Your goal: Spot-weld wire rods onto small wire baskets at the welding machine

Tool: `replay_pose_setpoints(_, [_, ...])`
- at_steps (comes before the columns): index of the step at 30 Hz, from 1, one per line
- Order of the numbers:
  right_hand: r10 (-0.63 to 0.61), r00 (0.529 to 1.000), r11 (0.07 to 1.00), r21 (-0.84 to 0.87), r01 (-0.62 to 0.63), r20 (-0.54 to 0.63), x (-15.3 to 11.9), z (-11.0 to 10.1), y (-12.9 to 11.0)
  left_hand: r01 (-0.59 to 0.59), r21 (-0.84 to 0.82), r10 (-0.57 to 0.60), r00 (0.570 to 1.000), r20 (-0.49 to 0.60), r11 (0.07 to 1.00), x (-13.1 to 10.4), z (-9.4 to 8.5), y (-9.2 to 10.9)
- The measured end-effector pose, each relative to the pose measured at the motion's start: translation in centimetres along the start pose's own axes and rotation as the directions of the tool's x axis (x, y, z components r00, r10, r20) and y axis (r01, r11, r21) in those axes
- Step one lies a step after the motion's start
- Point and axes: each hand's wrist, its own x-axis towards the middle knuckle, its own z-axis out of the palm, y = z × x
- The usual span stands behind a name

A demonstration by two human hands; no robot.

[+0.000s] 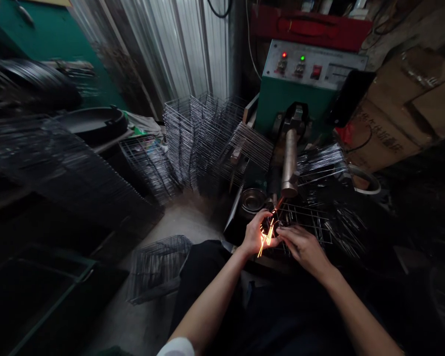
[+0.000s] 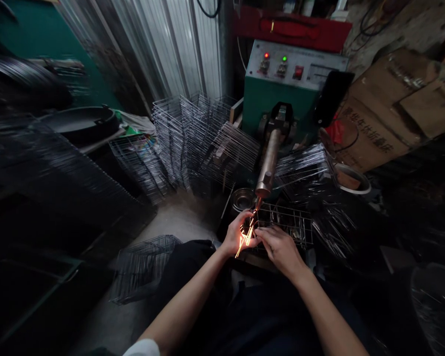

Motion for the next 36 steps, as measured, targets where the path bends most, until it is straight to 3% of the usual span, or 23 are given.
replay_pose_setpoints(6, [0.04,0.999,0.999,0.004,-0.04,-0.012,0.4,0.4,0.2,0.013,0.041,-0.013,1.0,-0.001,0.999,0.7,-0.6,0.9])
replay_pose_setpoints(13, [0.07,0.993,0.998,0.002,-0.07,-0.092,2.5,1.6,1.7,-0.008,0.034,0.009,1.0,-0.016,0.999,3.9,-1.3,-0.4])
replay_pose_setpoints(19, [0.123,0.983,0.992,0.011,-0.122,-0.134,2.4,1.5,1.3,-0.025,0.124,0.027,1.0,-0.016,0.992,3.5,-1.4,0.1])
replay_pose_setpoints(24, [0.185,0.951,0.963,-0.149,-0.227,-0.248,2.7,1.9,2.3,0.0,0.143,0.0,1.0,0.0,0.99,4.7,-2.0,0.3])
replay_pose_setpoints(29, [0.212,0.954,0.948,-0.194,-0.253,-0.211,3.4,1.8,4.1,0.058,0.072,-0.061,0.997,0.04,0.996,6.8,-2.2,-0.8])
replay_pose_setpoints(36, [0.169,0.964,0.965,-0.164,-0.205,-0.205,3.8,1.4,4.3,0.008,0.097,-0.016,0.996,0.083,0.995,7.4,-2.7,-1.7])
